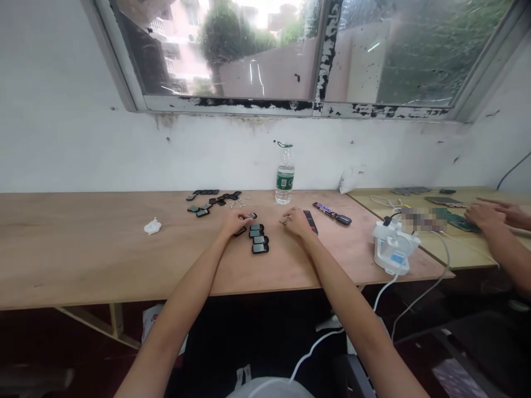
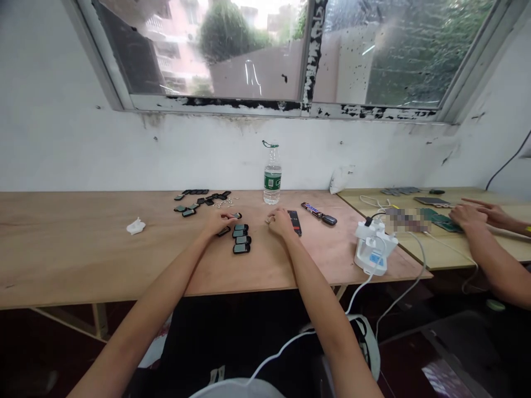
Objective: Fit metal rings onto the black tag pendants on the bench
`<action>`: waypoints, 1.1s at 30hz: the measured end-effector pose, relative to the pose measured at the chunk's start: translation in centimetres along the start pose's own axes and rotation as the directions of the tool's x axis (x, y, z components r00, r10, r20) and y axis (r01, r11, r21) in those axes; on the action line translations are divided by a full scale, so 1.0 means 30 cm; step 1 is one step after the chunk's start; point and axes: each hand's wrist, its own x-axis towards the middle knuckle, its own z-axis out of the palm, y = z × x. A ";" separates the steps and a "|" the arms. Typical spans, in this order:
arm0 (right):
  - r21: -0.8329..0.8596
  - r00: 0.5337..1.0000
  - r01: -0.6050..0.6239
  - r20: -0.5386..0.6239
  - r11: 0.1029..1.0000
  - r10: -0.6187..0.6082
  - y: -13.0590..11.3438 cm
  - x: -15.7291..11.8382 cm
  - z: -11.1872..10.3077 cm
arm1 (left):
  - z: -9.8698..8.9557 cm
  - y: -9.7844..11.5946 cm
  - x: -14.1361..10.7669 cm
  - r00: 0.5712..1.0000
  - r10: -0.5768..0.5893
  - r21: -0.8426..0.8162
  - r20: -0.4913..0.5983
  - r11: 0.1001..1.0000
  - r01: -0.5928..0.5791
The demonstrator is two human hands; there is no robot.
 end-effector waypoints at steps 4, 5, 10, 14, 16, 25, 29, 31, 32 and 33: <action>-0.100 0.997 0.013 0.072 0.995 -0.006 -0.025 -0.009 0.014 | 0.015 -0.012 0.011 1.000 -0.015 -0.005 0.018 1.000 0.015; -0.121 0.996 0.022 0.085 0.992 -0.012 -0.034 -0.012 0.017 | 0.021 -0.017 0.014 0.999 -0.021 0.012 0.027 1.000 0.020; -0.203 0.988 0.055 0.151 0.978 -0.025 -0.071 -0.022 0.015 | 0.046 -0.054 0.027 0.994 -0.039 0.042 0.104 0.999 0.035; -0.217 0.986 0.056 0.166 0.974 -0.020 -0.090 -0.030 0.008 | 0.056 -0.072 0.029 0.992 -0.037 0.008 0.119 0.999 0.036; -0.192 0.985 0.060 0.171 0.980 -0.026 -0.097 -0.035 0.007 | 0.056 -0.074 0.029 0.990 -0.043 -0.001 0.133 0.999 0.043; -0.163 0.995 0.048 0.092 0.985 -0.034 -0.100 -0.038 0.010 | 0.040 -0.031 0.016 0.973 0.209 0.001 0.098 0.978 -0.210; -0.201 0.984 0.115 0.160 0.973 -0.083 -0.100 -0.039 0.021 | 0.035 -0.005 0.002 0.957 0.213 0.111 0.199 0.965 -0.238; -0.198 0.981 0.127 0.171 0.972 -0.093 -0.101 -0.041 0.028 | 0.035 0.001 -0.004 0.957 0.192 0.144 0.217 0.963 -0.226; -0.187 0.979 0.132 0.179 0.973 -0.098 -0.101 -0.043 0.032 | 0.035 0.003 -0.006 0.957 0.186 0.154 0.221 0.963 -0.223; -0.170 0.976 0.142 0.190 0.975 -0.109 -0.101 -0.044 0.036 | 0.036 0.005 -0.008 0.957 0.183 0.160 0.224 0.962 -0.221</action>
